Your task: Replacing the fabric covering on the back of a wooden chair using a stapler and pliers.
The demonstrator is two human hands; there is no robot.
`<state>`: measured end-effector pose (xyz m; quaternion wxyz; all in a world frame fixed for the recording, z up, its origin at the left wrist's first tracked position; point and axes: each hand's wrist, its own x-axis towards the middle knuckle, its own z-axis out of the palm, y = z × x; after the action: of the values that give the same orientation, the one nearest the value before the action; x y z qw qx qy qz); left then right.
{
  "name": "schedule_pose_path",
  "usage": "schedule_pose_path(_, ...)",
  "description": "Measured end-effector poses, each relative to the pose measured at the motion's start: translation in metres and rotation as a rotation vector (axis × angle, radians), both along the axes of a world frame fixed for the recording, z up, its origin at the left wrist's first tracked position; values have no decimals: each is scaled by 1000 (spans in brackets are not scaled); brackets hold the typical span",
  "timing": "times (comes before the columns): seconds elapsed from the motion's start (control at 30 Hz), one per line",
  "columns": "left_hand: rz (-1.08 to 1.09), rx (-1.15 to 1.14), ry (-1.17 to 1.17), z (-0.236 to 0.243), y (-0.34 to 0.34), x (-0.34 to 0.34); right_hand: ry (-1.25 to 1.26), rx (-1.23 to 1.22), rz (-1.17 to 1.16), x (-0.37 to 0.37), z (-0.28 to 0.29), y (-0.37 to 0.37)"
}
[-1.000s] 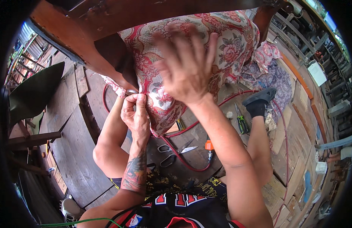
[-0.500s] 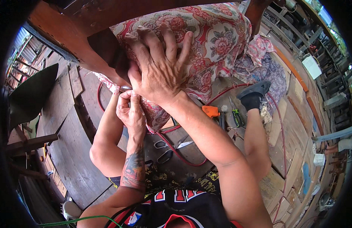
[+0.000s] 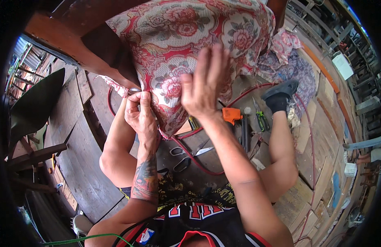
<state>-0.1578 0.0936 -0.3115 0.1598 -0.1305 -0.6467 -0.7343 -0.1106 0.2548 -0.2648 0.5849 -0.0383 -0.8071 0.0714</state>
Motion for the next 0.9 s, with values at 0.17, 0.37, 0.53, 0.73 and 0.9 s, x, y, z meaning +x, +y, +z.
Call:
schedule_pose_path(0.17, -53, 53, -1, 6, -1, 1, -53, -161, 88, 14, -50, -46)
schedule_pose_path(0.37, -207, 182, -50, 11, -2, 7, 102, -1149, 236, 63, -91, -95)
schedule_pose_path(0.53, -128, 91, 36, 12, -1, 6, -34, -1438, 264, 56, -95, -106)
schedule_pose_path(0.73, -165, 131, -7, 10, 0, 8, -144, -911, 370, 48, -76, -95)
schedule_pose_path(0.9, -155, 150, -87, 15, -1, 17, -227, -900, 522, 41, -66, -86)
